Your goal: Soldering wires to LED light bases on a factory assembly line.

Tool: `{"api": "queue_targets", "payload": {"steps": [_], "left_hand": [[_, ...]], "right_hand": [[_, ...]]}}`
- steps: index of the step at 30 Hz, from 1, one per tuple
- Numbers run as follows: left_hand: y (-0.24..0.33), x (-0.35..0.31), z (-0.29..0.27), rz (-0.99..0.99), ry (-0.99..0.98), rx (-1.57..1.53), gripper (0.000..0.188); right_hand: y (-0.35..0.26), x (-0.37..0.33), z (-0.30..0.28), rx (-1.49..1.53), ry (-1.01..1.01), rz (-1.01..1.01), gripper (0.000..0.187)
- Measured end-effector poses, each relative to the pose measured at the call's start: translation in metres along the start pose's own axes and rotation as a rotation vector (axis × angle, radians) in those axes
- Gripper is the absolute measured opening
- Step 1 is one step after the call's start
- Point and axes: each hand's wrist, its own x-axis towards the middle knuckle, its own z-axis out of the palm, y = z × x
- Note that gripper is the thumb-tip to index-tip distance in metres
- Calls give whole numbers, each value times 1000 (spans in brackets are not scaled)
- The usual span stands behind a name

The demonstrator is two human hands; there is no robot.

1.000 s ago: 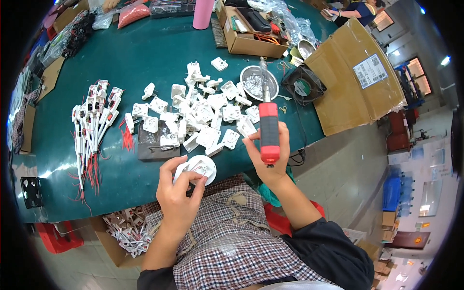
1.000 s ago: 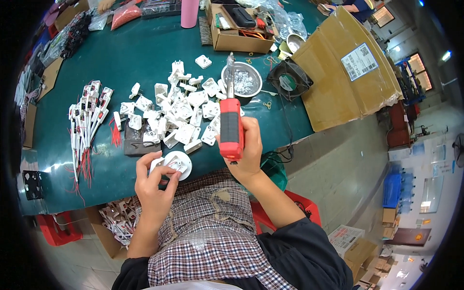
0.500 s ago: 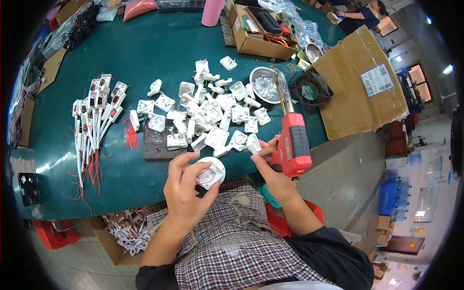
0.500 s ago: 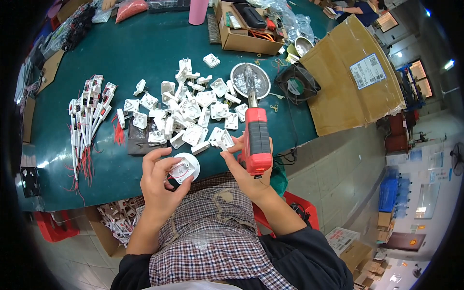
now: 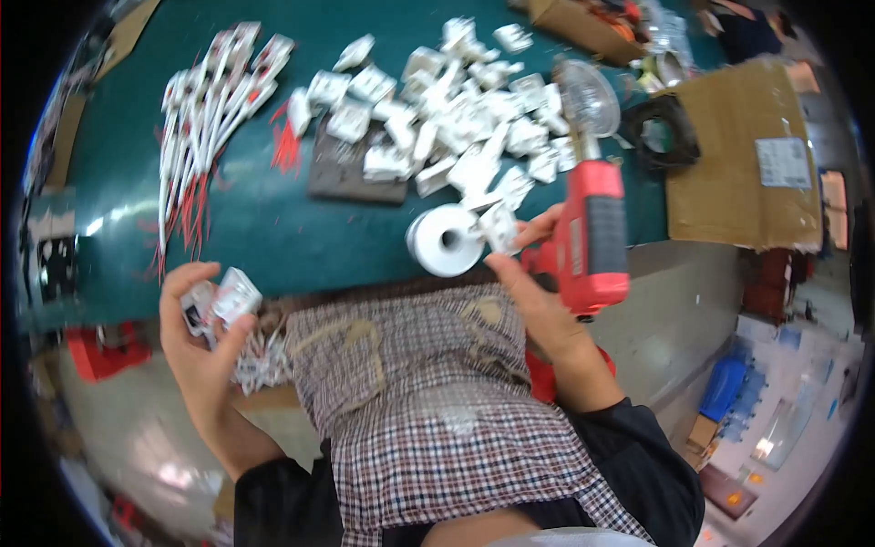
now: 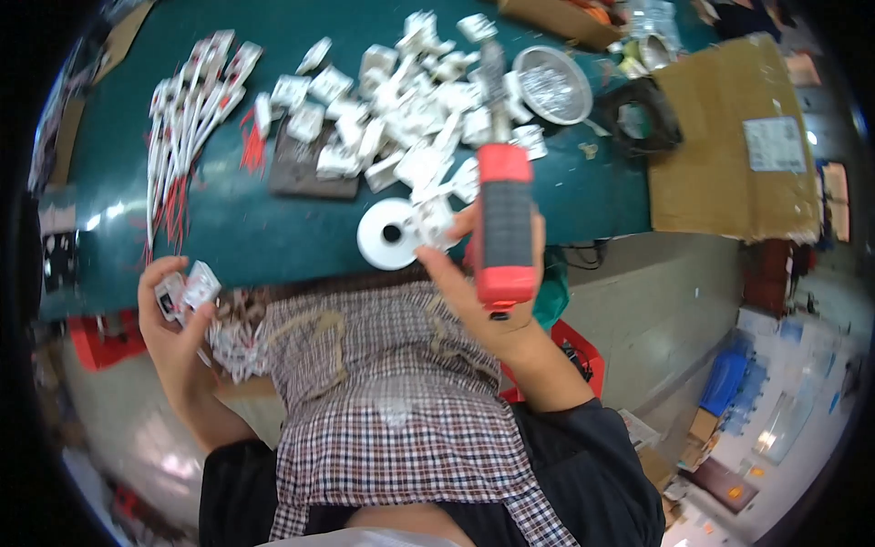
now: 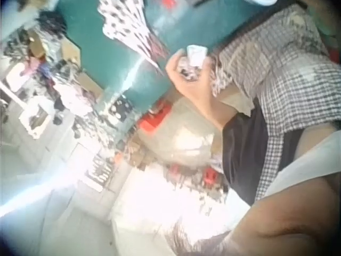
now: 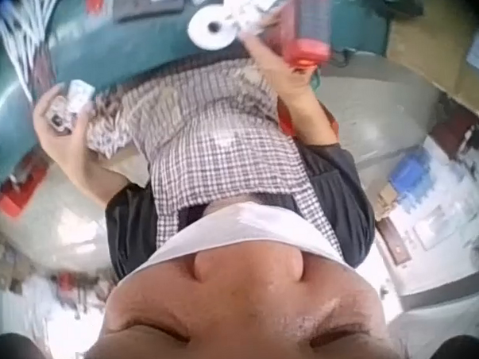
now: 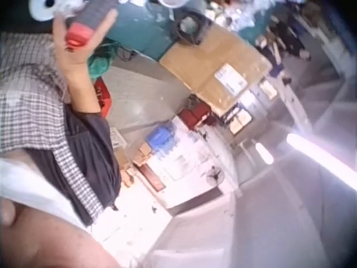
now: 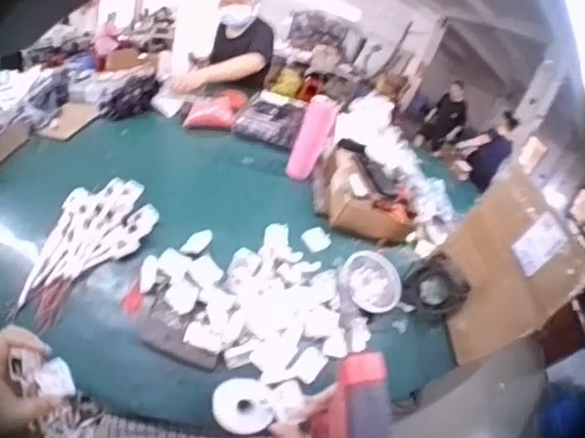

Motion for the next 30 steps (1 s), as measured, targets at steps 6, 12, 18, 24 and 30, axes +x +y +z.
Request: {"api": "queue_targets", "payload": {"steps": [6,12,18,24,30], "left_hand": [[-53,-44,-81,-169,-61,487,57],[-94,-68,-82,-284,-157,1077,54],[-31,-26,-42,-147,16,512,30],[-1,17,-4,24,114,326,23],[-22,94,26,228,253,544,18]], "right_hand": [[-21,1,10,27,-128,20,69],[-18,-5,25,-118,-23,-82,67],[-43,4,36,-366,-76,-170,68],[-38,7,44,-571,-57,-312,75],[-35,7,26,-367,-108,-312,74]]}}
